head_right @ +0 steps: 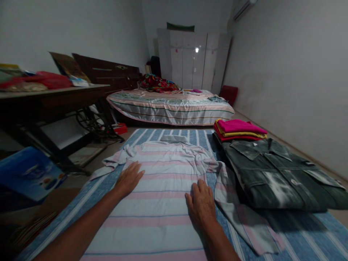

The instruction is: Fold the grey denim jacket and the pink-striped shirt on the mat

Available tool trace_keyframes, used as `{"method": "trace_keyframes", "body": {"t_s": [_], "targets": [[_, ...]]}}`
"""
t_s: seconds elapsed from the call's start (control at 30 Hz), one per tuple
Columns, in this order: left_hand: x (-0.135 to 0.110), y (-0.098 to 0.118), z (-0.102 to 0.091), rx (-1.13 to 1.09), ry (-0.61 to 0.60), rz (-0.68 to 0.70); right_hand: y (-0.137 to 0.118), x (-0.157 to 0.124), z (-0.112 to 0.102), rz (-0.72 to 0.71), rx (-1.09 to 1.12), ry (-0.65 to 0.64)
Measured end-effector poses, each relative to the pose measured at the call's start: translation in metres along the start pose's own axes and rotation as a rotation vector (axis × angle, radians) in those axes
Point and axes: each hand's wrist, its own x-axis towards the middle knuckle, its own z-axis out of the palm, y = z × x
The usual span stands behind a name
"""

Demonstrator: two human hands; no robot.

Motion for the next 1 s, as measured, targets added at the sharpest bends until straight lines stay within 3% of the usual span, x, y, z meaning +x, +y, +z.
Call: {"method": "trace_keyframes", "body": {"t_s": [0.1, 0.2, 0.37, 0.47, 0.57, 0.83, 1.0], "targets": [[-0.001, -0.005, 0.008, 0.001, -0.095, -0.032, 0.002, 0.0, 0.002, 0.0, 0.034, 0.007], [-0.001, -0.002, 0.002, 0.044, -0.101, -0.058, 0.005, 0.0, 0.006, 0.021, 0.098, 0.026], [0.006, 0.035, -0.013, 0.018, -0.002, -0.015, 0.011, 0.001, 0.016, 0.112, 0.255, 0.131], [0.016, 0.058, -0.009, -0.069, 0.015, 0.03, 0.015, 0.004, 0.019, 0.167, 0.367, 0.183], [0.024, 0.071, 0.0, -0.093, -0.048, -0.002, 0.019, 0.006, 0.014, 0.24, 0.476, 0.196], [0.029, 0.07, 0.011, -0.086, -0.058, 0.006, 0.039, 0.015, -0.001, 0.521, 0.778, 0.129], [0.03, 0.07, 0.015, -0.089, -0.063, -0.008, 0.058, 0.046, -0.003, 0.587, 0.794, 0.021]]}}
